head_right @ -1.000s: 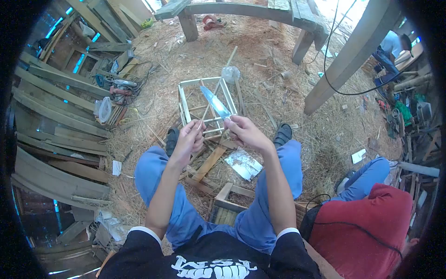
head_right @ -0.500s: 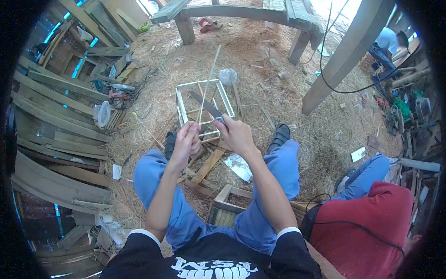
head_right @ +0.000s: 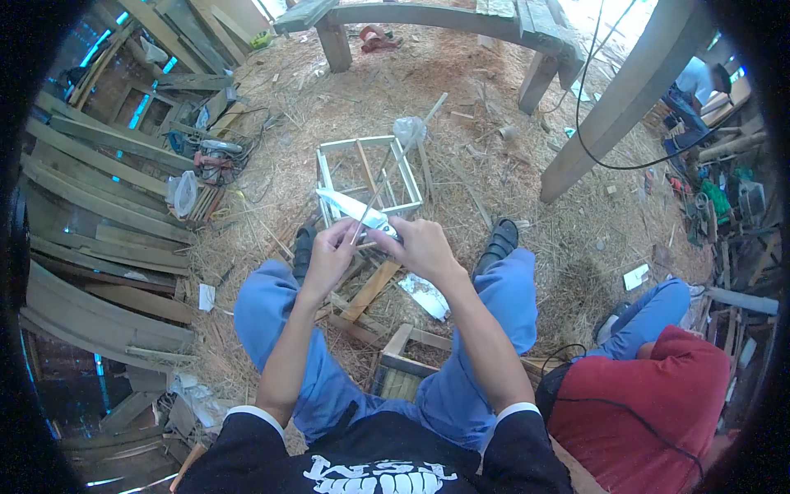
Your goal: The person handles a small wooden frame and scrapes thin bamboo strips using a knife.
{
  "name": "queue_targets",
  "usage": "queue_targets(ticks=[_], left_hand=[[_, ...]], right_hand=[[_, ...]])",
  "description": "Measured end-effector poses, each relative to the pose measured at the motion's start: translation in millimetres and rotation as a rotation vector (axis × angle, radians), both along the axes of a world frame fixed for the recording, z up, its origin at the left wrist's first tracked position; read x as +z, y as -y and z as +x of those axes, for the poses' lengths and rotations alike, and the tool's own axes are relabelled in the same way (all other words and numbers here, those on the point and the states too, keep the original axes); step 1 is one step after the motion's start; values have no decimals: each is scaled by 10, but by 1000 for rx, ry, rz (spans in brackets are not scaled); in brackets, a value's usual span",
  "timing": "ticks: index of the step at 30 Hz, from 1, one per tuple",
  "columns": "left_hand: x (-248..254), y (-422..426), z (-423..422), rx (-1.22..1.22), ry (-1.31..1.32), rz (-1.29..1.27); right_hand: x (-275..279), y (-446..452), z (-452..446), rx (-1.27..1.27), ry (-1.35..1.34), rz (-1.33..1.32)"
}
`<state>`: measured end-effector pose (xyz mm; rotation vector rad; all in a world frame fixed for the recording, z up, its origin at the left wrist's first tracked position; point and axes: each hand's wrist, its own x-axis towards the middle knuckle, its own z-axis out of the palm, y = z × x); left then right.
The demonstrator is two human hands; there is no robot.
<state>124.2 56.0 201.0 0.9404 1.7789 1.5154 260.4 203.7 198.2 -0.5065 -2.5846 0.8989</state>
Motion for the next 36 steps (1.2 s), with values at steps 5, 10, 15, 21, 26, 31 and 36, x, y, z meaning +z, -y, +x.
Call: queue_targets(ticks=[5,10,15,21,26,31,36], left_hand=[[55,91,12,-44,1,-78],[54,107,25,-16,-77,-53],[24,143,15,-62,-127,-195],[25,146,-49,-122,57,-204],[-118,38,-69,-57,80,-139],[-51,-28,0,-39,28,-109],[-66,-63,57,-8,37,-81]], right_hand=[[-27,43,43,45,-43,70],[141,-118,155,-143,16,25],[-125,-704,280,-429,29,-38],[-152,-608,437,-338,3,-386],[-76,-377,258,1,-105,-1230],[0,-232,112,61,-18,-1370],[-45,-137,41,-31,-102,-1236]])
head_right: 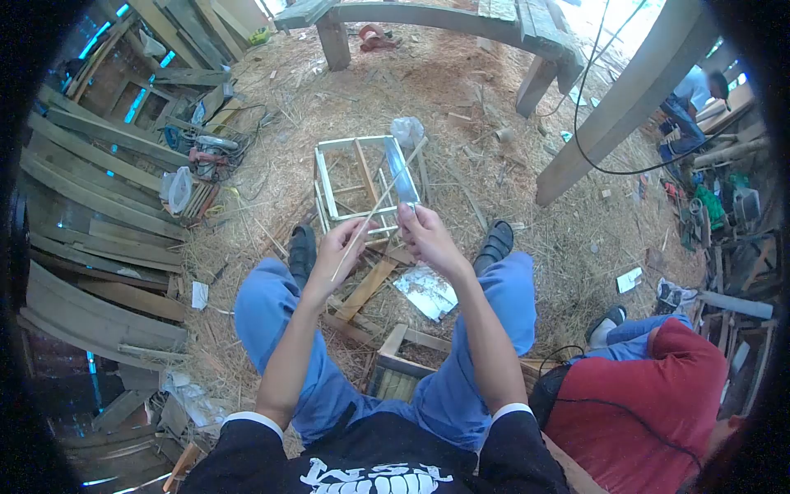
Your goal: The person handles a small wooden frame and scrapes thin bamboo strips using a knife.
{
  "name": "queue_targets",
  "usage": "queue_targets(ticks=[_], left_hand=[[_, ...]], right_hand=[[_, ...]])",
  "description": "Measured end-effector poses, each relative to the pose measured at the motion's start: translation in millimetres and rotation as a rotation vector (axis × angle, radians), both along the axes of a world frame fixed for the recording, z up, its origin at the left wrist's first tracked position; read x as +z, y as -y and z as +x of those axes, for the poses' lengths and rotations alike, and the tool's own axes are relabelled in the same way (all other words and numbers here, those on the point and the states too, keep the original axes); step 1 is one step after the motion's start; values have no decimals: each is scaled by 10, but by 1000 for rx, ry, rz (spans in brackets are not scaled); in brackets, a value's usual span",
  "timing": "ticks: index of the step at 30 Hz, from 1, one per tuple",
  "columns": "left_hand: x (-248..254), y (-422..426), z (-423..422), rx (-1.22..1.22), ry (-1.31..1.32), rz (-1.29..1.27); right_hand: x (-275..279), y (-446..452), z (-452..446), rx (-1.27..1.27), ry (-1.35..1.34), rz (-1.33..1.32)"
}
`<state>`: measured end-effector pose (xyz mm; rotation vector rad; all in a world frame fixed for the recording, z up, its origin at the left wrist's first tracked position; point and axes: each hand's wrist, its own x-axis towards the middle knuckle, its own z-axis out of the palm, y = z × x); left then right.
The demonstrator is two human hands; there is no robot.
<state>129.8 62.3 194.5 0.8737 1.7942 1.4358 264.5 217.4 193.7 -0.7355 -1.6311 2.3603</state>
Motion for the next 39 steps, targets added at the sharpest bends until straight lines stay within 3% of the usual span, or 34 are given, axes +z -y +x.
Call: queue_targets(ticks=[3,6,9,12,18,21,28,31,33,38,39], left_hand=[[6,-27,-15,-29,-34,-19],[-45,-56,-9,-15,-122,19],[3,-44,-10,0,-9,-62],[46,-32,30,35,-113,25],[17,-31,8,28,-111,-44],[62,-31,8,17,-1,-67],[-67,3,-32,4,-138,96],[41,90,-62,28,-104,69],[137,74,-114,-60,-220,-164],[-123,46,-148,7,-161,-24],[-76,57,-138,-4,-135,-27]], right_hand=[[-174,-59,-33,-40,0,59],[-240,-39,-58,-223,39,772],[-105,-20,1,-264,315,1171],[-97,-32,-8,-258,317,1117],[-115,-40,39,-121,249,1017],[-113,-7,53,-85,251,1155],[-130,94,39,72,135,1310],[-75,-251,119,-237,300,1160],[-75,-370,138,-226,349,1182],[-94,-308,171,-205,402,1127],[-144,-326,146,-186,318,1013]])
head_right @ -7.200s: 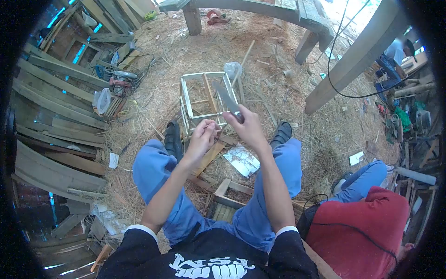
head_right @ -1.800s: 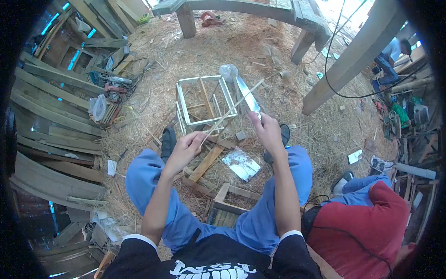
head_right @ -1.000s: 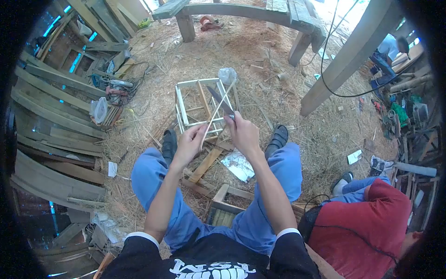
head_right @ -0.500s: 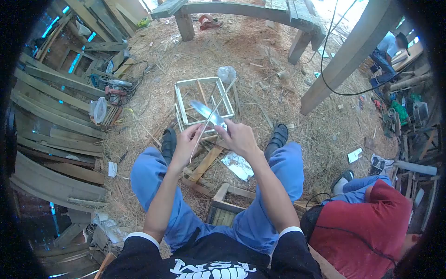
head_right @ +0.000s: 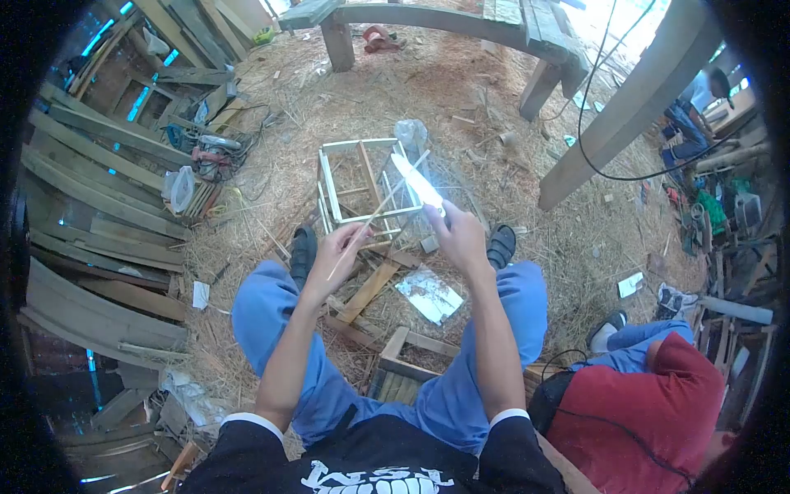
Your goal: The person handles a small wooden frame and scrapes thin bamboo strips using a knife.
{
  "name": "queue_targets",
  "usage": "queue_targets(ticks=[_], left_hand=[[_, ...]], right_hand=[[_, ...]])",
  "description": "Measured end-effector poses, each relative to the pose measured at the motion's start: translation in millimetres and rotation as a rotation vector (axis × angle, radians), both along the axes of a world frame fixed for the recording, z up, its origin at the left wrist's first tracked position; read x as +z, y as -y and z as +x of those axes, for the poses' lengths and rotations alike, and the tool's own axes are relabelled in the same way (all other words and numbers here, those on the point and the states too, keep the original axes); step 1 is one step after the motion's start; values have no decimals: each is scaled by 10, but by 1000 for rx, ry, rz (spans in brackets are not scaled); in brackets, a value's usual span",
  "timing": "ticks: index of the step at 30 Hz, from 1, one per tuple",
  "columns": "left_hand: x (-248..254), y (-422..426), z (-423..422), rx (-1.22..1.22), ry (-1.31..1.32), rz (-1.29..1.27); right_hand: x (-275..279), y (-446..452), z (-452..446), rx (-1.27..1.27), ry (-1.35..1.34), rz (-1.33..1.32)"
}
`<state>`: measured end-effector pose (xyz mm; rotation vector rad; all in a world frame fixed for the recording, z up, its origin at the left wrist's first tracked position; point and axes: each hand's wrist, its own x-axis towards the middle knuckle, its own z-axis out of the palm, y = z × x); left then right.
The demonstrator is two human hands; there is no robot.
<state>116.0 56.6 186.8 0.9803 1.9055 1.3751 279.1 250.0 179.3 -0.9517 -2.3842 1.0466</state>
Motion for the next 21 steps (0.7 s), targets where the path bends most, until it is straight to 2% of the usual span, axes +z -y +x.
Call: queue_targets(ticks=[2,3,7,10,14,16,19,21], left_hand=[[94,0,15,-24,54,7],[141,-4,27,-34,81,11],[147,9,12,-49,65,9],[178,10,38,-56,102,26],[176,-3,45,-19,61,-17],[152,-12,63,2,58,-12],[70,-52,70,-1,75,56],[86,-62,72,8,76,66]], right_hand=[[-150,-37,-10,74,-147,-228],[-137,0,-9,145,-209,-546],[144,115,13,293,-289,-1043],[59,58,17,240,-294,-1007],[-38,181,-38,77,-237,-351],[117,240,-31,-5,-146,-1],[80,151,-25,-29,-76,140],[85,155,-21,33,-78,23]])
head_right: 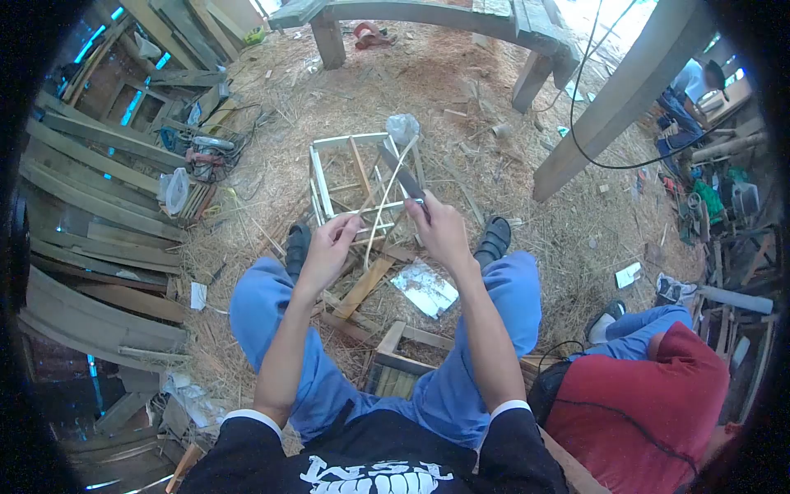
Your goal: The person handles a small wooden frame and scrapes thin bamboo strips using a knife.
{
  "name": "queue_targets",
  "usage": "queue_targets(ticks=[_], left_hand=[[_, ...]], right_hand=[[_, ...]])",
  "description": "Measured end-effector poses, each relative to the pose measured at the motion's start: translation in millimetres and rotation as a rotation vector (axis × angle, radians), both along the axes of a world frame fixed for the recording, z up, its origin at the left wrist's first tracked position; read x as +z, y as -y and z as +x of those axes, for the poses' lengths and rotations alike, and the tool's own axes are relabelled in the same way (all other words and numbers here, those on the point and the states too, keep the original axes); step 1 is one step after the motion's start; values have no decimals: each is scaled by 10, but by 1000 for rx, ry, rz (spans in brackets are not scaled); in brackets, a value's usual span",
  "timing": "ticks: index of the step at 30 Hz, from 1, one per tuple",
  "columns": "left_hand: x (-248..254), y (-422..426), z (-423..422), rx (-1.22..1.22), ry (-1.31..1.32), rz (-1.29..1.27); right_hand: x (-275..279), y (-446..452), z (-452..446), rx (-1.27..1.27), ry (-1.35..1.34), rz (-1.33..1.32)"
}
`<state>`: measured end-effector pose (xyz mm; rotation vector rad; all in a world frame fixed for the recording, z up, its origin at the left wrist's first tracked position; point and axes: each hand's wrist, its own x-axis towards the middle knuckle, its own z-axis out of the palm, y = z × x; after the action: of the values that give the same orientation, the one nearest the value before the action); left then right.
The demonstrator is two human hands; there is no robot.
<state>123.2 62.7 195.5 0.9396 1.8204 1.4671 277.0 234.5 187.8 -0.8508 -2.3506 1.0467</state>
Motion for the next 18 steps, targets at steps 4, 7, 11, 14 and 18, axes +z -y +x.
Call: queue_targets(ticks=[4,7,11,14,18], left_hand=[[78,18,2,-22,17,-71],[19,22,-2,-35,12,-77],[116,28,26,-27,-8,-47],[179,38,11,-7,-66,-70],[126,-22,-25,-3,-109,-118]], right_hand=[[154,126,-29,140,40,-49],[46,213,-60,138,102,83],[63,239,-45,275,164,153],[-38,-47,42,171,102,177],[-20,-426,112,-65,143,281]])
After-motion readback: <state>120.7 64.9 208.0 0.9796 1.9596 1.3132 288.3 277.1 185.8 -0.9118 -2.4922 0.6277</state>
